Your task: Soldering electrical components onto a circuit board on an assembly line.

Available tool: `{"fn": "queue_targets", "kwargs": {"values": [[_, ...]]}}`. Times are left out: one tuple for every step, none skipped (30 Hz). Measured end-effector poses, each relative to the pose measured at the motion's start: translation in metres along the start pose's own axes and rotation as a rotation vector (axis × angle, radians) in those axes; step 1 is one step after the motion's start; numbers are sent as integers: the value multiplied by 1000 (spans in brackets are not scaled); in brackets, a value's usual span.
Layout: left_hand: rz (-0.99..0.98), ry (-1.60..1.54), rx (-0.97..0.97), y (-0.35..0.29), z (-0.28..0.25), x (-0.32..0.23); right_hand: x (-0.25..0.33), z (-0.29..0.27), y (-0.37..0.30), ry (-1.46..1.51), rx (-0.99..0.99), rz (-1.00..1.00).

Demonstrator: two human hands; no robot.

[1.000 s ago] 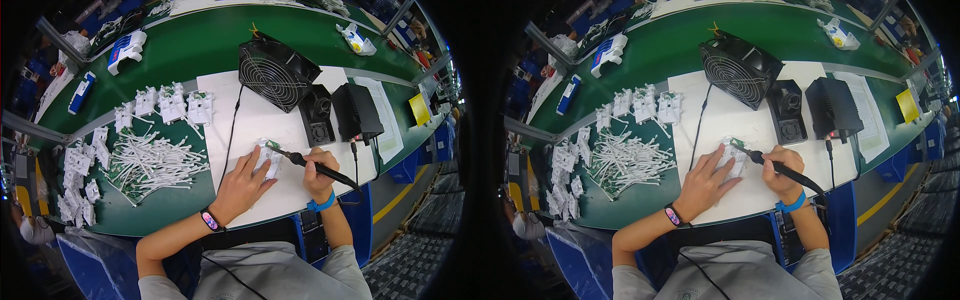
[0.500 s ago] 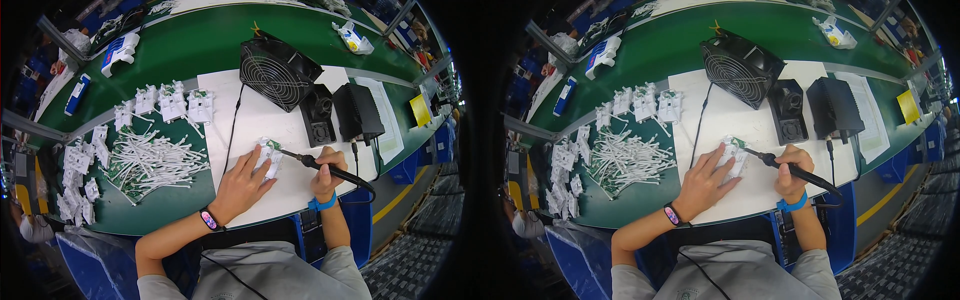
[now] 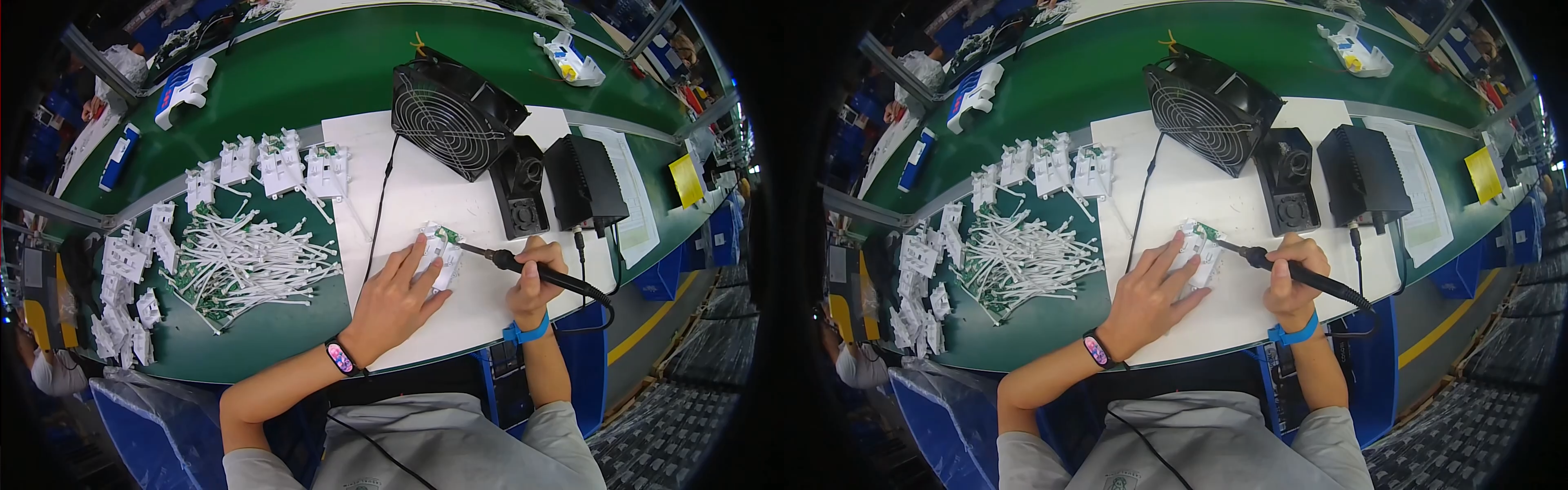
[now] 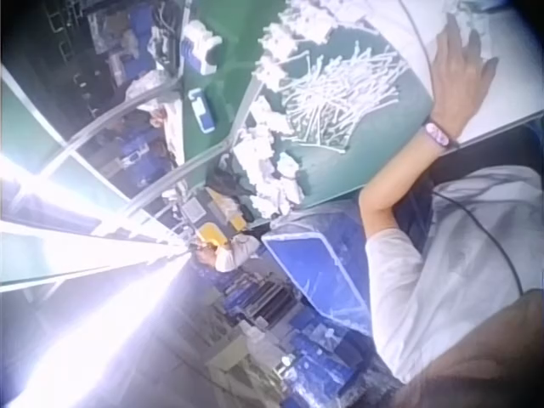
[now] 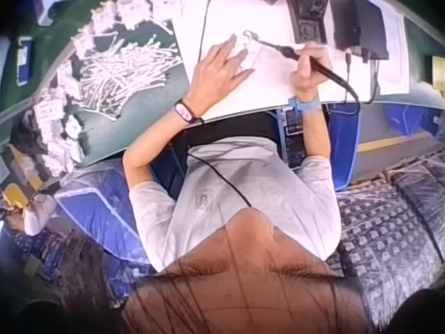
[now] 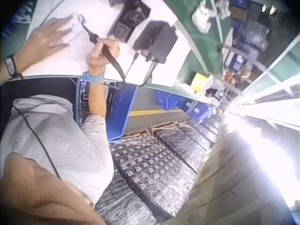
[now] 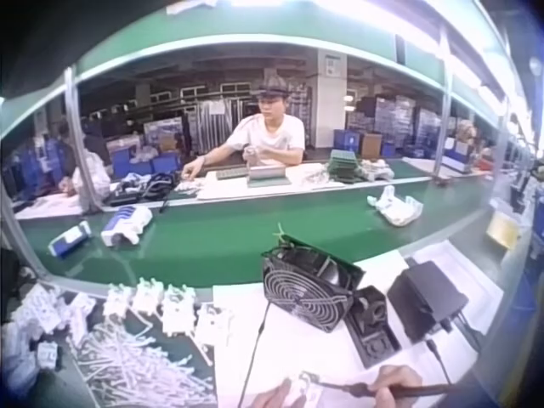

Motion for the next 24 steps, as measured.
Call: {"fn": "queue_targets", "kwargs": {"values": [[-1,0,0,0,0,0,0,-1,0,-7,-14,-7],[-2,-1,1,-1,0,0,1,-3,-1,-15,-29,-13],[-3,-2,2,-1,0,0,1,-3,-1,-15,-28,-13],[-3,-2,2,-1,1,0,1,-4,-1,-15,-38,1],[1,0,-3,-1,0,0,0,-4,-1,-16,-48,14],[5,0,-7,-1,0,0,1,-4,-1,-16,-49,16],[5,0,-6,-1,0,0,2,-3,0,-19,-48,18],[3,3,-6,-1,-1,0,2,-3,0,-21,-47,20],[1,6,-8,0,-1,0,3,-3,0,-22,-48,21],[2,5,-7,0,-1,0,3,-3,1,-33,-47,21],[4,4,-10,0,-1,0,3,-4,0,-43,-46,21],[5,4,-13,0,-1,0,3,-4,0,-43,-47,21],[6,4,-12,0,-1,-1,3,-6,-1,-64,-62,3],[3,2,-9,0,-1,-1,5,-9,-2,-85,-78,-15],[2,-1,-5,0,0,-1,5,-10,-2,-87,-80,-15],[4,-2,-5,1,0,-1,5,-12,-3,-62,-88,-16],[6,-2,-7,1,0,-1,5,-14,-3,-39,-96,-17],[8,1,-11,1,-1,-1,5,-16,-3,-40,-98,-21],[12,2,-14,1,-2,-1,5,-18,-3,-34,-109,-22],[10,4,-11,0,-1,0,6,-21,-2,-28,-119,-23],[9,4,-8,0,-1,0,7,-26,-1,-28,-154,-25],[13,2,-13,0,-1,0,8,-32,0,-27,-188,-27],[15,5,-17,-1,-1,0,6,-38,1,-53,-151,28],[15,9,-19,-1,-1,1,9,-45,5,-47,-265,21]]}}
Point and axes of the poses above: each hand's wrist, its own y-axis towards the middle knuckle, its own z-axis out of the palm, x = y × z, the point moved 10 cm from there along y, towards the middle knuckle, and after that the axes turned 6 degrees about x, right-handed, at the moved point
